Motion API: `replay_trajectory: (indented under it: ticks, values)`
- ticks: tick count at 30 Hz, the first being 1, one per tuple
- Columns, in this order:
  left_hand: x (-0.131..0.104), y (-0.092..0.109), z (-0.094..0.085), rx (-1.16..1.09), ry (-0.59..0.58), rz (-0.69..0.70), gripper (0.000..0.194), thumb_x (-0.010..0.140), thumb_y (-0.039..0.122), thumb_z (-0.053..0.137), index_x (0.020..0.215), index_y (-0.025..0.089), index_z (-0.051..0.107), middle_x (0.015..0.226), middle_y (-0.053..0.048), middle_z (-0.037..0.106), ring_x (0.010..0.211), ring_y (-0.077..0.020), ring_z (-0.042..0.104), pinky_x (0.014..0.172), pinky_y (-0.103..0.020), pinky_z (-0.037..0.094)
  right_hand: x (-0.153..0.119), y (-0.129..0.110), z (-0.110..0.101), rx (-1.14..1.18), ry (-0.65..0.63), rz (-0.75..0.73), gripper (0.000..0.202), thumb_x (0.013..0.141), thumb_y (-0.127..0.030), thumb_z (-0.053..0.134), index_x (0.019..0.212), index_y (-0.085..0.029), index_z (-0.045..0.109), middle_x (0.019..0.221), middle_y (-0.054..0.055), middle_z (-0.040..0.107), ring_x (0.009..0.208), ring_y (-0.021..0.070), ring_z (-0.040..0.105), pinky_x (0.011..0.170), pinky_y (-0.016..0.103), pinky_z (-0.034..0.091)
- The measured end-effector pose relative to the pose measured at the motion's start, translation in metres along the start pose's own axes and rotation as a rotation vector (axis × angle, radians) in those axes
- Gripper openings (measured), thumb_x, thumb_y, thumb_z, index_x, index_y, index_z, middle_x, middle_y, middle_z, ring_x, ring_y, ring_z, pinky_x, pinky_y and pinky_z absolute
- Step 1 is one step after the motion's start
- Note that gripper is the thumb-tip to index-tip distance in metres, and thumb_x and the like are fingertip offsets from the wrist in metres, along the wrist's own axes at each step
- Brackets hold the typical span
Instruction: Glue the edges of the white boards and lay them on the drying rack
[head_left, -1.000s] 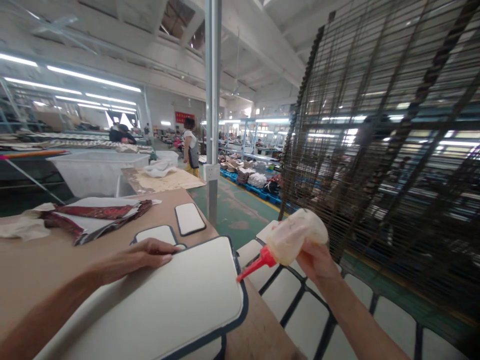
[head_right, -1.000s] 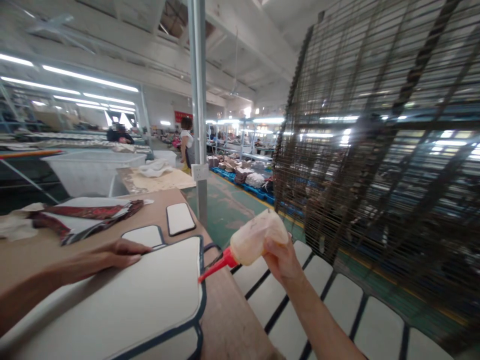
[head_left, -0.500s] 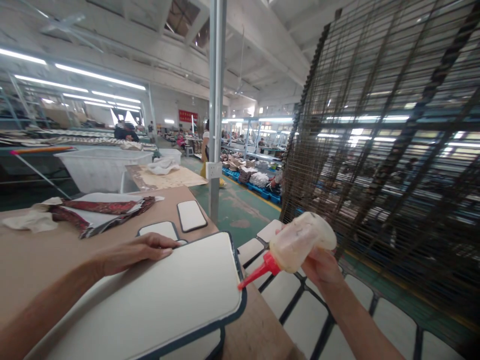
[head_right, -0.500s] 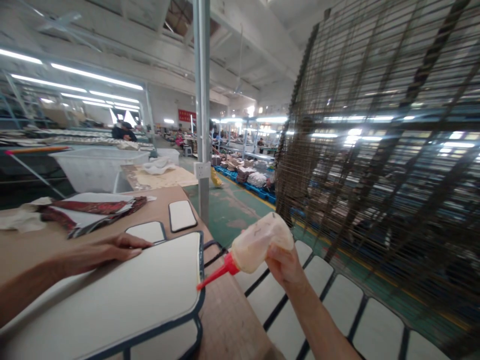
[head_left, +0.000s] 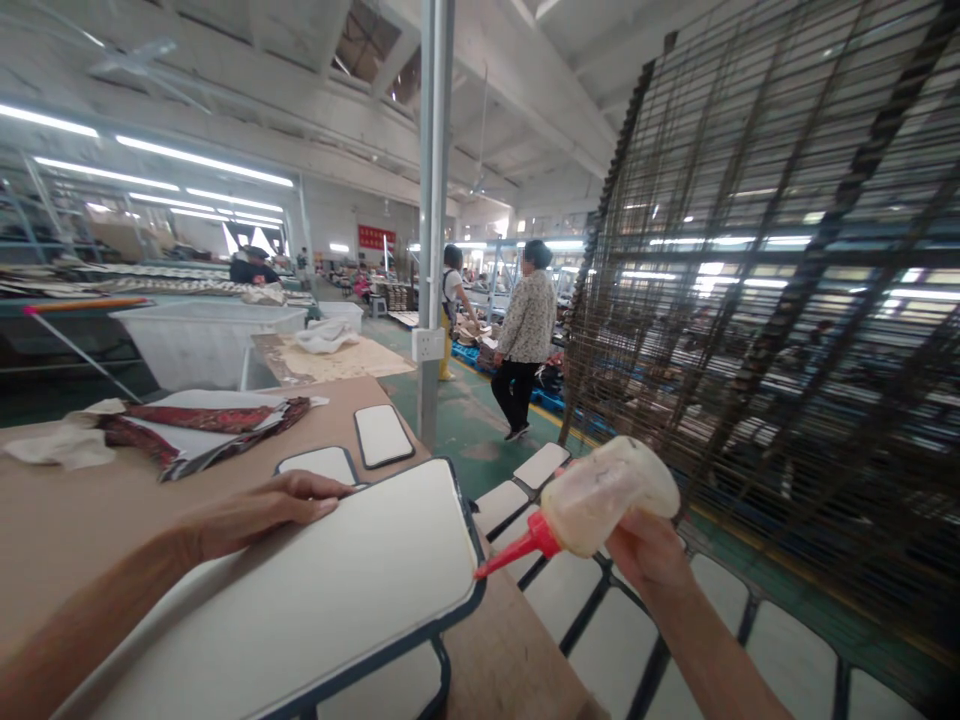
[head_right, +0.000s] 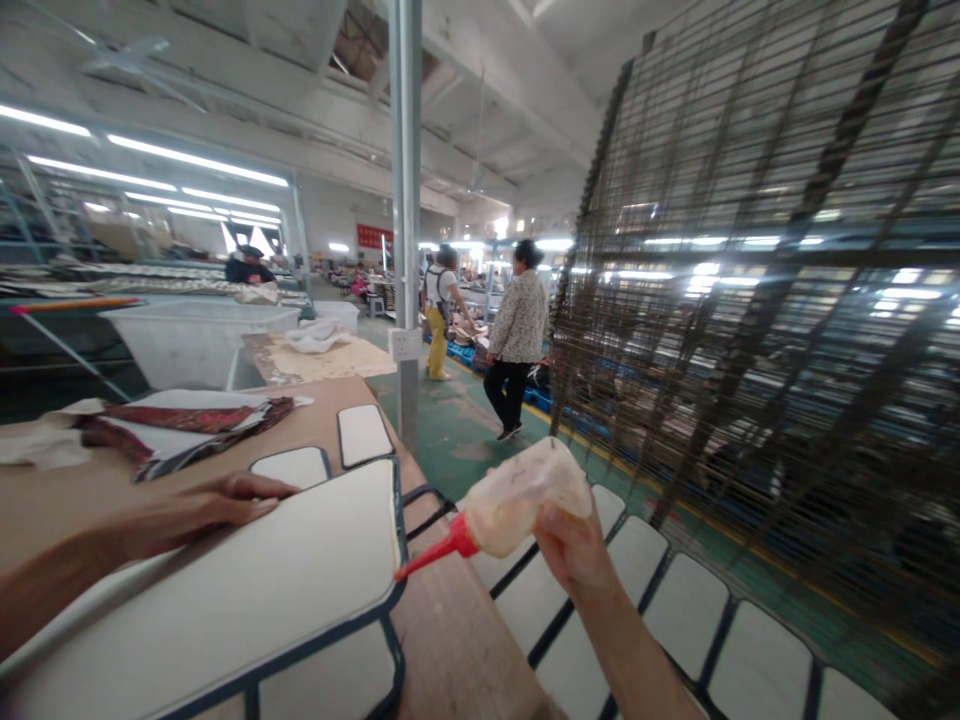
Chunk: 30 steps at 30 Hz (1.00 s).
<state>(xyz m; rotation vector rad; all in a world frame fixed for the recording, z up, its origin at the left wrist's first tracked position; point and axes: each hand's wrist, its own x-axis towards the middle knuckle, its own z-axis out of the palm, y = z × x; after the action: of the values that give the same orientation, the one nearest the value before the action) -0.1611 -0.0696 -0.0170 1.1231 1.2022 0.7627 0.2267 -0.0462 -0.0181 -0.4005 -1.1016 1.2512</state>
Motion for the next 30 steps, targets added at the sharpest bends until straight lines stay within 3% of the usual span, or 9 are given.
replay_trajectory:
  ticks: [11, 18, 22, 30]
  values:
    - [-0.001, -0.003, 0.004, -0.026, 0.02, 0.029, 0.043, 0.07, 0.036, 0.077, 0.109, 0.017, 0.072, 0.096, -0.005, 0.077, 0.081, -0.0222, 0.071, 0.07, -0.025, 0.055, -0.01, 0.01, 0.001, -0.017, 0.098, -0.187, 0.036, 0.059, -0.035, 0.086, 0.092, -0.027, 0.073, 0.079, 0.004, 0.075, 0.084, 0.0304, 0.071, 0.095, 0.05, 0.048]
    - [0.005, -0.013, 0.007, -0.117, 0.136, 0.012, 0.047, 0.061, 0.039, 0.082, 0.103, 0.02, 0.074, 0.091, -0.006, 0.077, 0.081, -0.0236, 0.072, 0.065, -0.024, 0.056, -0.019, 0.018, 0.003, 0.006, 0.294, -0.262, 0.036, 0.059, -0.033, 0.088, 0.091, -0.025, 0.074, 0.079, 0.004, 0.075, 0.071, 0.0217, 0.071, 0.069, 0.032, 0.06]
    - [0.009, -0.022, 0.012, -0.212, 0.221, 0.04, 0.055, 0.055, 0.039, 0.086, 0.105, 0.02, 0.073, 0.086, -0.003, 0.078, 0.074, -0.0206, 0.071, 0.061, -0.023, 0.056, -0.026, 0.025, 0.007, -0.009, 0.386, -0.336, 0.038, 0.061, -0.03, 0.086, 0.097, -0.024, 0.073, 0.082, 0.005, 0.074, 0.074, 0.0204, 0.071, 0.067, 0.028, 0.059]
    - [0.012, -0.035, 0.027, -0.324, 0.155, 0.066, 0.049, 0.059, 0.038, 0.085, 0.105, 0.023, 0.073, 0.089, -0.002, 0.078, 0.073, -0.0182, 0.071, 0.061, -0.021, 0.056, -0.028, 0.034, 0.015, -0.041, 0.426, -0.42, 0.036, 0.064, -0.028, 0.083, 0.098, -0.022, 0.071, 0.085, 0.004, 0.074, 0.076, 0.0196, 0.071, 0.072, 0.027, 0.058]
